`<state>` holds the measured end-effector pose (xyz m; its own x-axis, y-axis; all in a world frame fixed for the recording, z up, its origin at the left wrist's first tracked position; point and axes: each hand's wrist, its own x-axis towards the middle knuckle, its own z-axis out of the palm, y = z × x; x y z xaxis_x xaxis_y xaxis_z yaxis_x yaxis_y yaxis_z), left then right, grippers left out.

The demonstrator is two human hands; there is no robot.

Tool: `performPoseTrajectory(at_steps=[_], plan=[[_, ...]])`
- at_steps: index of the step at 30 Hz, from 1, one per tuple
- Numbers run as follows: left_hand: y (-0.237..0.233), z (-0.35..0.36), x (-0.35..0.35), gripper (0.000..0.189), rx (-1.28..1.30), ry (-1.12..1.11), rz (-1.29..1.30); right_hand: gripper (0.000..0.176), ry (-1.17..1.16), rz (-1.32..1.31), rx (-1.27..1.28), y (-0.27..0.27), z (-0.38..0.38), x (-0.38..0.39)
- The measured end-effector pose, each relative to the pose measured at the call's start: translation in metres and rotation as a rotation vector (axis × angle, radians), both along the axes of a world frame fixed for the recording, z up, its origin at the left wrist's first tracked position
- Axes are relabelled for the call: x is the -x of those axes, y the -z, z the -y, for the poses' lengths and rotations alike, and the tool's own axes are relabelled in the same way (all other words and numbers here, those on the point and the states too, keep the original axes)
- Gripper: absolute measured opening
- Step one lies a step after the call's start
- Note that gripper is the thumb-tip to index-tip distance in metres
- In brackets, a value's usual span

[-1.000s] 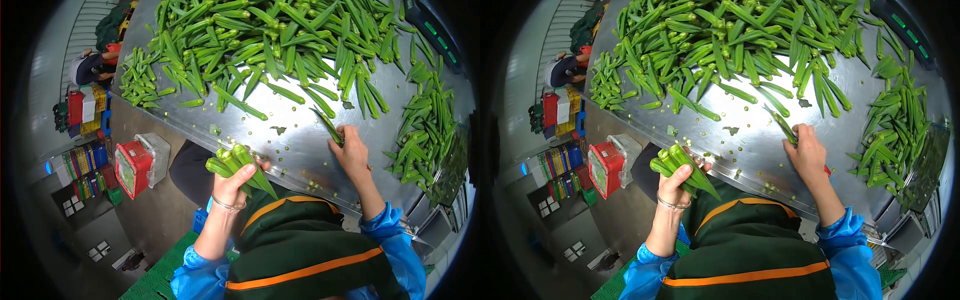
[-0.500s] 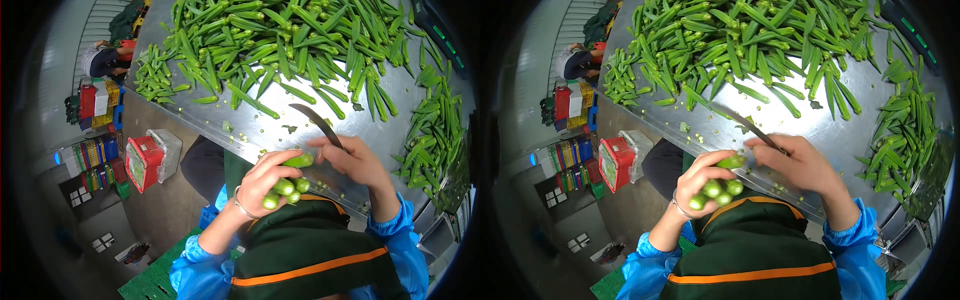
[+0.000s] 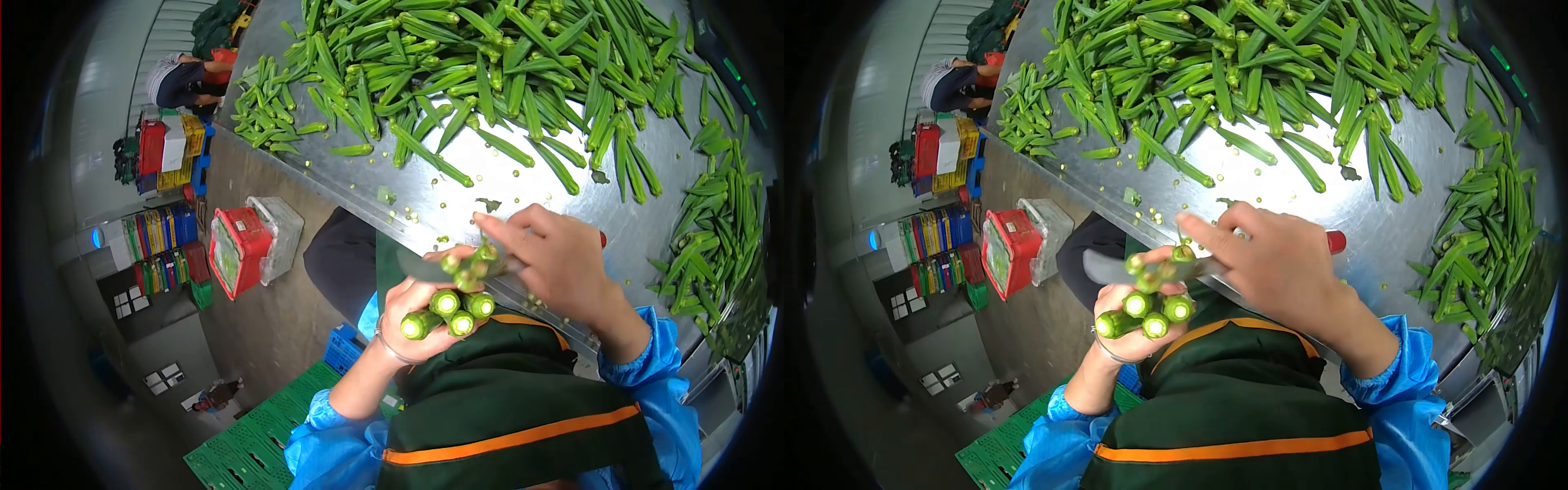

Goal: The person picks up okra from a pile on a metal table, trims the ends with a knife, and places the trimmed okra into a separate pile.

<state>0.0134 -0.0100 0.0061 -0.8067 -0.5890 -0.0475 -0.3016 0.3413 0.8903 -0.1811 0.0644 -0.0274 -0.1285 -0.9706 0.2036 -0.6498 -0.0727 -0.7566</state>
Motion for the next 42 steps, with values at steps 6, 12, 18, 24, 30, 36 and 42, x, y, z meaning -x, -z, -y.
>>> performPoseTrajectory(at_steps=[6, 12, 18, 24, 30, 36, 42], plan=[[0.016, 0.011, -0.012, 0.038, -0.288, -0.037, -0.189, 0.025, 0.107, 0.245, -0.219, 0.046, -0.012, -0.001], [0.090, 0.006, 0.046, 0.036, -1.180, -0.568, 0.013, 0.028, 0.566, 1.194, -0.393, 0.023, -0.061, 0.005], [0.082, -0.049, 0.210, 0.081, -0.969, 0.046, -0.167, 0.032, 0.256, 1.691, -0.316, 0.027, -0.139, 0.022], [0.123, 0.040, 0.117, 0.055, 0.256, -0.077, 0.203, 0.016, 0.173, 1.632, -0.790, 0.101, -0.200, 0.015], [0.162, 0.128, 0.052, 0.071, 0.274, -0.740, 0.553, 0.024, 0.058, 1.245, -1.221, 0.072, -0.108, -0.004], [0.222, 0.152, 0.024, 0.056, 0.133, -0.880, 0.351, 0.028, -0.152, 0.952, -1.305, 0.071, -0.036, -0.033], [0.137, 0.119, -0.027, 0.039, -0.552, -0.749, -0.291, 0.043, -0.483, 0.559, -1.479, 0.096, 0.015, -0.018]])
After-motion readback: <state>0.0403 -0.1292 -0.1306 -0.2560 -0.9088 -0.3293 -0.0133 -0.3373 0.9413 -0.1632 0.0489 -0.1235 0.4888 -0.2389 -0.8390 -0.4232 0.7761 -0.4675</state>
